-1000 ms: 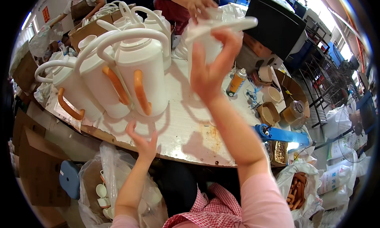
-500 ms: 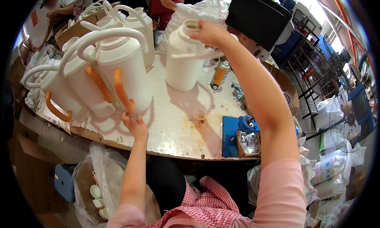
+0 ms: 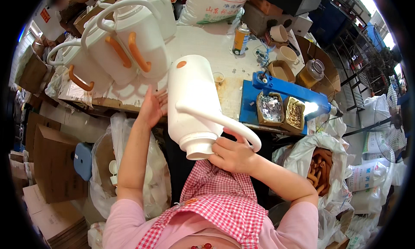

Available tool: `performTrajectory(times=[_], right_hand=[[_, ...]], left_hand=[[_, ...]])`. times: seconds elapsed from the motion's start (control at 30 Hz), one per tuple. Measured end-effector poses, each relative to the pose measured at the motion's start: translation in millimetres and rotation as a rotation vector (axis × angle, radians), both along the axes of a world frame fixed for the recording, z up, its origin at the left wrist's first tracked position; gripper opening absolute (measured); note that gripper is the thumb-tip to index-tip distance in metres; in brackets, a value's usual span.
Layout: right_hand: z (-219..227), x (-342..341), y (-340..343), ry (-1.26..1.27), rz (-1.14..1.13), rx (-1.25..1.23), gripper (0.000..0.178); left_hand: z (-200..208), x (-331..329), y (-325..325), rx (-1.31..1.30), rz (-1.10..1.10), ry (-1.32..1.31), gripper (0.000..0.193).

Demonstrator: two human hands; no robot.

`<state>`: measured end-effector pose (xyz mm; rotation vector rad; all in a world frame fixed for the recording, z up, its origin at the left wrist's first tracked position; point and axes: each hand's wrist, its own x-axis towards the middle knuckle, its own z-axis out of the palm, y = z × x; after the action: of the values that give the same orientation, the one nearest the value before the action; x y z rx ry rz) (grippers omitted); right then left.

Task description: The person assembles thermal flasks by attaching handles to the outer shells, picking small metal fasteners from a tray using a tool, and inserting them into the handle attachment points on the flasks.

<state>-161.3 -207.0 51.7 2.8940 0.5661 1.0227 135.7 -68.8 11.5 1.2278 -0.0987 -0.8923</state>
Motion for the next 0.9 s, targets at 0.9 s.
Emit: performTrajectory(times=[0.9], right_hand=[[39.7,-57.5,-8.1,-0.323,-0.28,0.806,0.095]], left_hand=[[-46.0,-126.2,121.7,0.022,-0.761,-0.206,0.061]])
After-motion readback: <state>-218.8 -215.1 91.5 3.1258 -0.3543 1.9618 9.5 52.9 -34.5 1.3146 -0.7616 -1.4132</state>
